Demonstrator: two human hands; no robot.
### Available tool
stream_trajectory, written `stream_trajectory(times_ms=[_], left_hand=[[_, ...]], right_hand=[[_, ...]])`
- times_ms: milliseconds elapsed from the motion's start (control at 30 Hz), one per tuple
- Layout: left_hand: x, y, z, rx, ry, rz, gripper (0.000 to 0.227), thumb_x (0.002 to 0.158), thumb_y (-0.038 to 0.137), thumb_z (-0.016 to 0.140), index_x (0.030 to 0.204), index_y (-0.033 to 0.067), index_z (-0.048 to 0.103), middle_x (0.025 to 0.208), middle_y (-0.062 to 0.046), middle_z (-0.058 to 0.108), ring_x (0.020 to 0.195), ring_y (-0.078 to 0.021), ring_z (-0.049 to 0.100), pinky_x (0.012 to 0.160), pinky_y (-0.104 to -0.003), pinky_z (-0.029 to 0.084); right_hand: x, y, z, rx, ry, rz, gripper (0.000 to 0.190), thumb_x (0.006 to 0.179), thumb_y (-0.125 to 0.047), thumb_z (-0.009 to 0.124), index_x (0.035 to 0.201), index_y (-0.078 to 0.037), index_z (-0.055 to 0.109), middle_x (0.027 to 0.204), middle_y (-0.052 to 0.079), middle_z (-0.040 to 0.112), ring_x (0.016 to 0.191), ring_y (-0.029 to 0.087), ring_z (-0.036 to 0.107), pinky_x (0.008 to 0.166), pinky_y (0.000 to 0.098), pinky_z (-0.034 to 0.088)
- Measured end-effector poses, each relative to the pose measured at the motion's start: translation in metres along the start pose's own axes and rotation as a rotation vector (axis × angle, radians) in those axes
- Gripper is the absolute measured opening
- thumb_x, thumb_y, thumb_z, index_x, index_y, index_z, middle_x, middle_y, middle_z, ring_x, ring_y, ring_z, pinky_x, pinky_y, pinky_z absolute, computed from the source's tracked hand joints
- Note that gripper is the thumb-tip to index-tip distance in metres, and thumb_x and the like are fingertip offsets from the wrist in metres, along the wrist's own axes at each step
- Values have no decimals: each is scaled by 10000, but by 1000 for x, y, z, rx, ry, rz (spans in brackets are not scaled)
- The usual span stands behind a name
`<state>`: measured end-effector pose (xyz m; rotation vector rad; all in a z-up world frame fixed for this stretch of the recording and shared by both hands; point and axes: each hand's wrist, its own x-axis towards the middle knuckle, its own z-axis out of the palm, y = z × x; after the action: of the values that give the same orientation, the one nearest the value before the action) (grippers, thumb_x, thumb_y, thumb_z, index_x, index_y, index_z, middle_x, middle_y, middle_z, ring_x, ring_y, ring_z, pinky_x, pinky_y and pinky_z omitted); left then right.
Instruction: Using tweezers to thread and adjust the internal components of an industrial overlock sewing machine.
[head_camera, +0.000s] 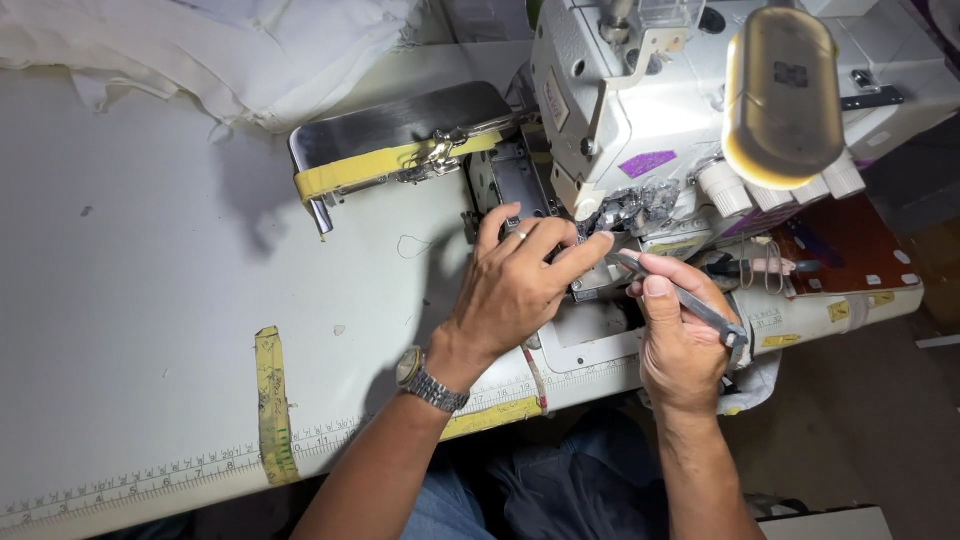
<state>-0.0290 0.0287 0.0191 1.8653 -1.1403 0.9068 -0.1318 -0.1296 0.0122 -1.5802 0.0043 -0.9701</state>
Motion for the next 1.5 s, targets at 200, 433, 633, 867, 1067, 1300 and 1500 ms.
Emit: stream_trajectory(times_ms=[200, 433, 633, 867, 1067, 1300, 1500], left_hand=[[6, 0, 8, -41, 20, -22, 111, 1018, 180, 621, 1023, 208, 728, 882, 46, 634, 905, -152, 689, 1075, -532, 407], [9, 29, -28, -207, 48, -42, 124, 1018, 175, 631, 1020, 159, 754, 848, 2, 683, 822, -183, 697, 991, -473, 476], [6, 48, -40, -355, 46, -63, 107, 996, 115, 710, 1099, 83, 712, 992, -57, 749, 863, -206, 709, 854, -366, 478], [4, 48, -37, -673, 79, -300, 125, 977, 66, 695, 1090, 24, 729, 1128, -114, 651, 1055, -236, 666, 968, -309, 577], [5, 44, -34, -820, 112, -333, 111, 963, 26, 704, 1073, 29, 722, 1070, -130, 722, 1013, -234, 715, 956, -308, 612], [9, 48, -41, -876, 47, -380, 83, 999, 72, 651, 1020, 42, 725, 1090, -121, 707, 1067, -228, 694, 1023, -323, 575], [16, 54, -37, -702, -37, -258, 110, 989, 60, 644, 988, -32, 705, 1017, -159, 691, 974, -266, 690, 908, -336, 580]], right_hand=[[-3, -12, -6, -78, -14, -45, 172, 1009, -5, 644, 1144, 99, 666, 1123, 321, 711, 897, 173, 653, 812, 339, 616], [-17, -12, -34, -36, 80, -74, 225, 1065, -56, 562, 1216, 105, 602, 1214, 304, 676, 940, 197, 668, 825, 314, 626], [-32, -37, -26, -151, 19, -105, 270, 1066, -165, 561, 1207, 64, 587, 1233, 259, 663, 1147, 347, 700, 936, 349, 652], [-40, -54, -18, -180, -44, -113, 211, 1056, -160, 548, 1154, 18, 603, 1234, 272, 665, 922, 295, 694, 885, 370, 629], [-40, -38, -15, -66, 31, -167, 221, 1043, -170, 586, 1154, 20, 601, 1209, 283, 653, 929, 288, 696, 810, 376, 659], [-35, -47, -17, -188, 54, -310, 271, 1074, -252, 562, 1130, 13, 577, 1118, 270, 652, 1136, 396, 704, 1002, 430, 627], [-18, -97, -1, -518, -190, -128, 234, 1041, -12, 440, 1116, 26, 659, 1142, 168, 655, 1106, 277, 639, 969, 345, 531]])
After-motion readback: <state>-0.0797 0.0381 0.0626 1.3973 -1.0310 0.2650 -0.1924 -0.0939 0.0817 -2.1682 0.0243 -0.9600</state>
